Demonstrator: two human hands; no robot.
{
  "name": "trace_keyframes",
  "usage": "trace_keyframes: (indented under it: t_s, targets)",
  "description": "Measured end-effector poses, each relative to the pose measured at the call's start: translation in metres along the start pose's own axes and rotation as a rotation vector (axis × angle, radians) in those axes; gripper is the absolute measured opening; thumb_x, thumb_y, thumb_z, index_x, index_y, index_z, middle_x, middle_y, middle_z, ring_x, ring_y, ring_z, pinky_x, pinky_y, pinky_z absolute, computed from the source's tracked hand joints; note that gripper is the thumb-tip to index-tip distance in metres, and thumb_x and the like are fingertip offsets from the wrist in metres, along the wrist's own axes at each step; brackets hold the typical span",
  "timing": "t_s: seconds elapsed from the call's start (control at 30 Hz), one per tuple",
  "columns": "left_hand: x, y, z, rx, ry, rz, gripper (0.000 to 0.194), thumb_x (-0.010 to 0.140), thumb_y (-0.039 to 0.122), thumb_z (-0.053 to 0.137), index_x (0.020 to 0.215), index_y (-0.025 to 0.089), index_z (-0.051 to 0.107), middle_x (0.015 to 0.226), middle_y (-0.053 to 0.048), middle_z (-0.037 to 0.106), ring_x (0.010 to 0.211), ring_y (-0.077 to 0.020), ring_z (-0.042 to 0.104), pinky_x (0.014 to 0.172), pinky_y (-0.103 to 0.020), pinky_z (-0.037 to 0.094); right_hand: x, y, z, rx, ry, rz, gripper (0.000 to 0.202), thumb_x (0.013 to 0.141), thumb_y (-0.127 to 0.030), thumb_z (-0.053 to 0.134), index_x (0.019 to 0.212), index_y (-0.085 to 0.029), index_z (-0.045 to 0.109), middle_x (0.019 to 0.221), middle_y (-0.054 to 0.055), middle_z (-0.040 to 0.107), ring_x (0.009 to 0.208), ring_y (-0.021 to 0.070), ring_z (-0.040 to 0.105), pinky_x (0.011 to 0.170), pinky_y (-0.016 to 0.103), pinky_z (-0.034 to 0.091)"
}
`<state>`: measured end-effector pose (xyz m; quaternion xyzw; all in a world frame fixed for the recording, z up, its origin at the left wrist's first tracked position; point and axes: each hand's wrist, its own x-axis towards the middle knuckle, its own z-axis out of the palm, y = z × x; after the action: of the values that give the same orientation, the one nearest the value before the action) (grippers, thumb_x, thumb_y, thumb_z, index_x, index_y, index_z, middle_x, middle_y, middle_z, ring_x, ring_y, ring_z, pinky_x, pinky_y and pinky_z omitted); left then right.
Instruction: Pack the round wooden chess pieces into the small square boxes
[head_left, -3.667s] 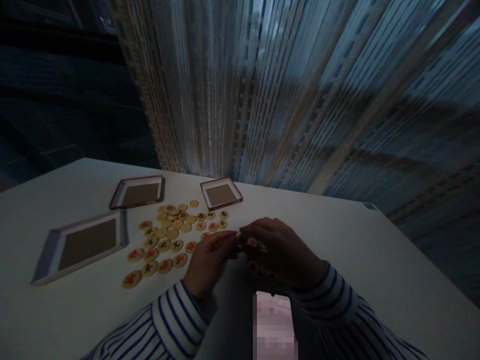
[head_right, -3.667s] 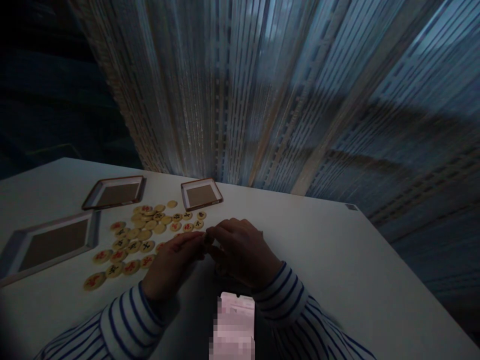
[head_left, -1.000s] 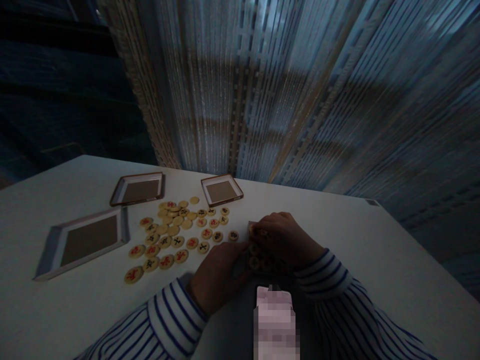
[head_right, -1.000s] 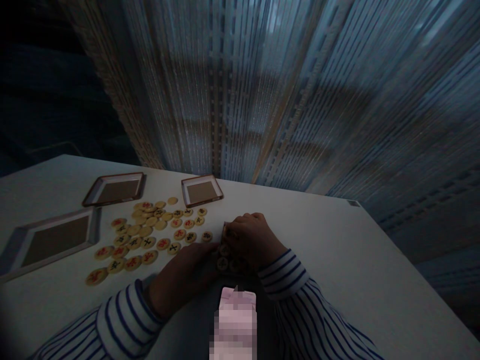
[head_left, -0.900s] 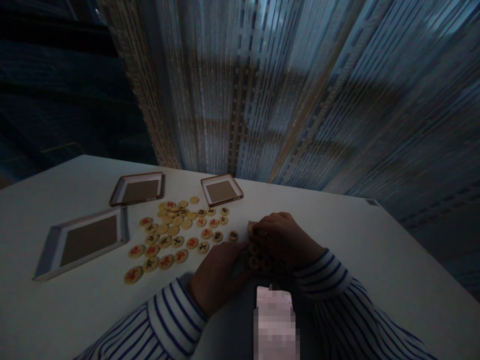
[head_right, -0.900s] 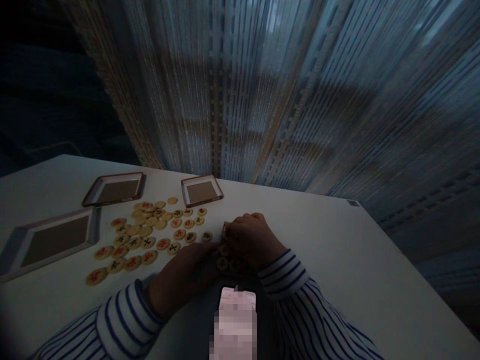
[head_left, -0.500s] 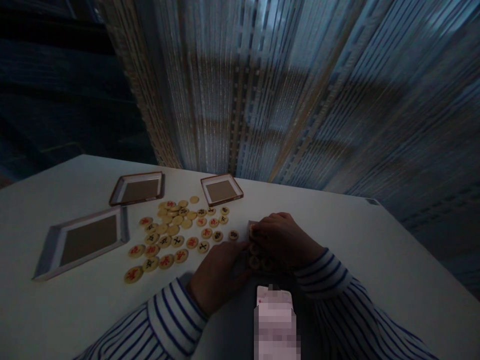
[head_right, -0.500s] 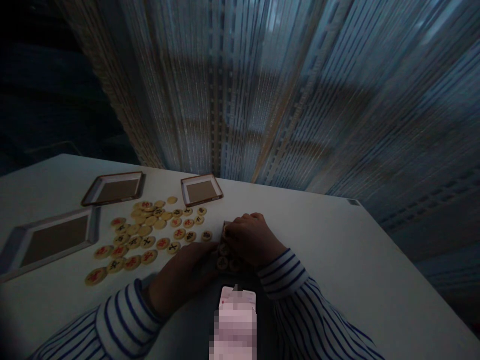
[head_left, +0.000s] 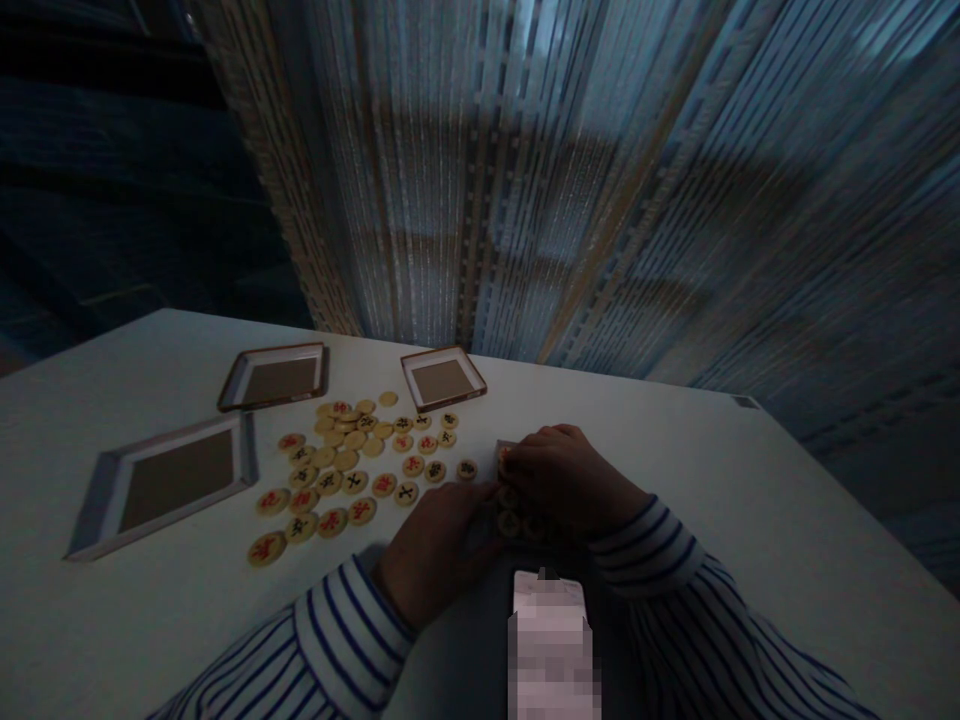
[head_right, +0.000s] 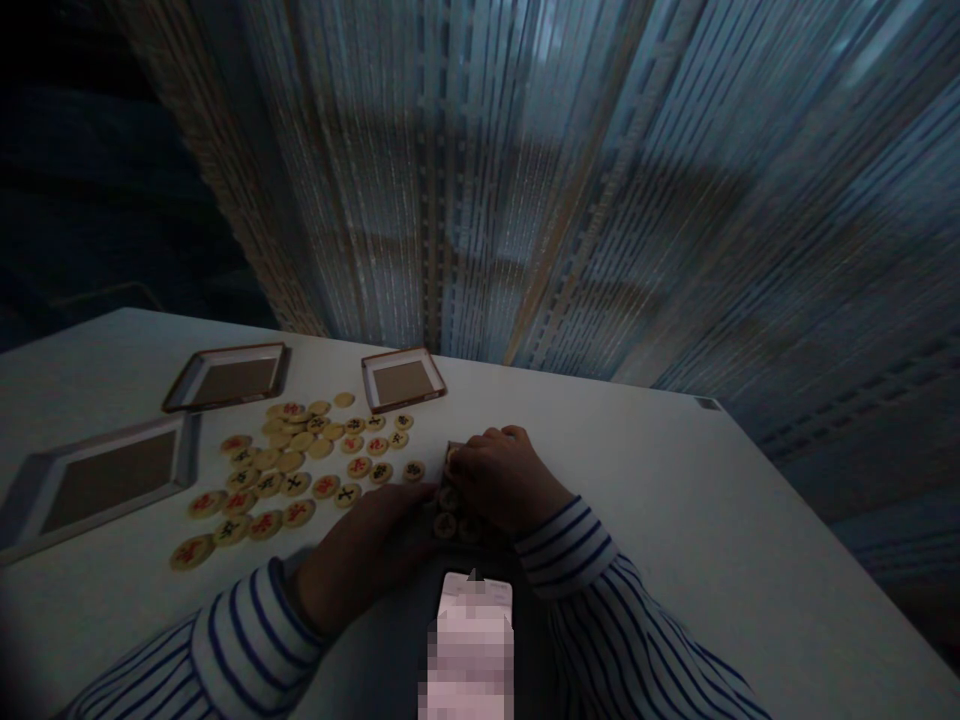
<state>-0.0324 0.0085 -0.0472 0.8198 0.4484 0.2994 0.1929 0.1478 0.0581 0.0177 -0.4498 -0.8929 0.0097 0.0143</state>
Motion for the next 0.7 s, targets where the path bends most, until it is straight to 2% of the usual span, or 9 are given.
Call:
trace_keyframes:
  t_s: [0.7]
  targets:
    - [0.0002, -0.0016, 0.0000, -0.008, -0.022, 0.000, 0.044, 0.075, 0.027, 0.057, 0.117, 0.022, 0.049, 0.106, -0.008, 0.063, 0.094, -0.0229, 0.058, 0.081, -0.037, 0.045, 0.0003, -0.0024, -0.0058, -0.007, -0.070, 0.013, 0.018, 0.084, -0.025, 0.049, 0.096, -0.023, 0.062, 0.092, 0.005, 0.067, 0.089, 0.0186, 0.057, 0.078, 0.034, 0.028]
